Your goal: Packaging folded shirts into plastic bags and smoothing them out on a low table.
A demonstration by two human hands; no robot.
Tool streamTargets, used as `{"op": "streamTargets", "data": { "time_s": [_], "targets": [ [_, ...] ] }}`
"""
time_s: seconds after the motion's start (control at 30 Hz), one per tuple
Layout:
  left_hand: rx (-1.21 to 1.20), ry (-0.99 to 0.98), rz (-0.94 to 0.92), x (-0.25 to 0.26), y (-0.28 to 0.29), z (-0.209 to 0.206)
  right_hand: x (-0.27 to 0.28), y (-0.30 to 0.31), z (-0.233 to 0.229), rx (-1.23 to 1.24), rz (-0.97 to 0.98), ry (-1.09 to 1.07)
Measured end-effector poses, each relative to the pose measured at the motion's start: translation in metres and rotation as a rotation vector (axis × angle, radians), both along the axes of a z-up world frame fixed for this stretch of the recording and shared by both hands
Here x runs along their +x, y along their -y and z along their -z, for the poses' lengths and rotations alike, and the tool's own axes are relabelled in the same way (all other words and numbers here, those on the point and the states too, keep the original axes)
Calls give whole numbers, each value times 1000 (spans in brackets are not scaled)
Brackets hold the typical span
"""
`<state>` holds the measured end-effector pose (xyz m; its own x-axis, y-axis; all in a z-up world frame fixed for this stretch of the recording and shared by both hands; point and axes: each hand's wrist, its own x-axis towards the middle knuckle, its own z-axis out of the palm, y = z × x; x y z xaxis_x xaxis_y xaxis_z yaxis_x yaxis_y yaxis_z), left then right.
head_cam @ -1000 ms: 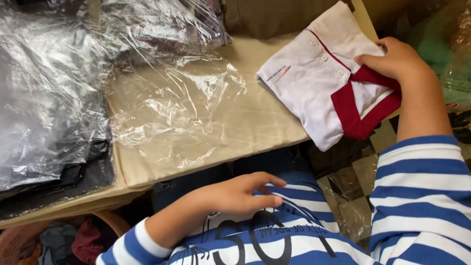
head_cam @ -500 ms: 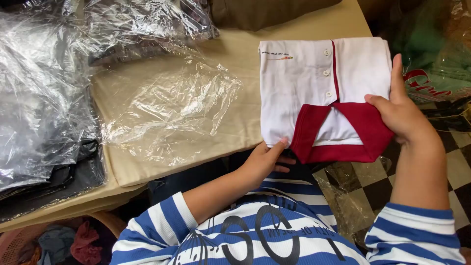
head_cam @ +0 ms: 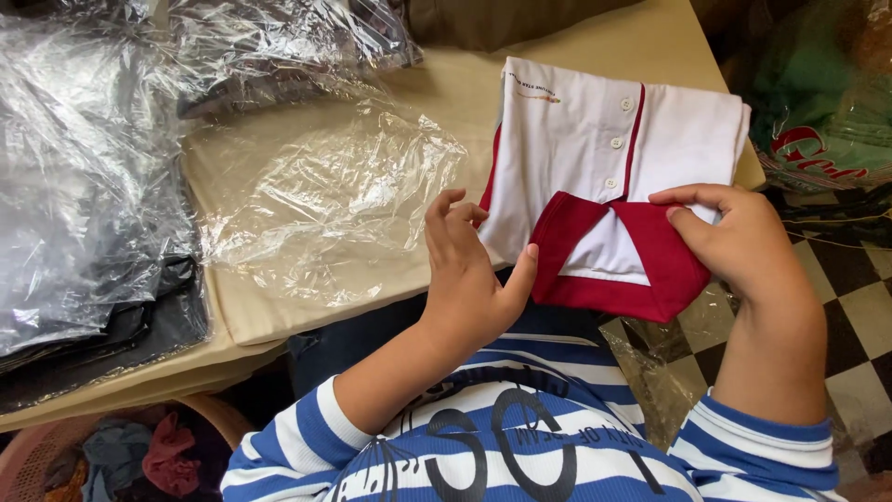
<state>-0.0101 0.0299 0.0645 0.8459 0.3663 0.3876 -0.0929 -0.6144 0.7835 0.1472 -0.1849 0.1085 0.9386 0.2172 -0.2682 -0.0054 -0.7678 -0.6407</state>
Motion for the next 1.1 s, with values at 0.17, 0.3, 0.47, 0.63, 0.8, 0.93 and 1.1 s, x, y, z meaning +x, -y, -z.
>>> {"op": "streamTargets", "data": {
  "time_s": [0.17, 0.3, 0.47, 0.63, 0.8, 0.93, 1.1],
  "targets": [
    [182, -167, 0, 23, -7, 26, 0, 4, -1, -43, 30, -60],
    [58, -172, 18, 49, -16, 33, 4, 11, 10, 32, 50, -69],
    [-81, -247, 109, 57, -11, 10, 7, 16, 24, 209, -11, -51],
    [-42, 101, 404, 49, 44, -26, 4, 4, 25, -46, -259, 126],
    [-237, 122, 533, 51, 47, 2, 6, 3, 17, 123, -110, -84],
    [-463, -48, 734, 38, 35, 6, 8, 3, 20, 88, -37, -81],
    [-48, 106, 423, -11, -12, -21, 15, 25, 29, -39, -237, 214]
  ]
}}
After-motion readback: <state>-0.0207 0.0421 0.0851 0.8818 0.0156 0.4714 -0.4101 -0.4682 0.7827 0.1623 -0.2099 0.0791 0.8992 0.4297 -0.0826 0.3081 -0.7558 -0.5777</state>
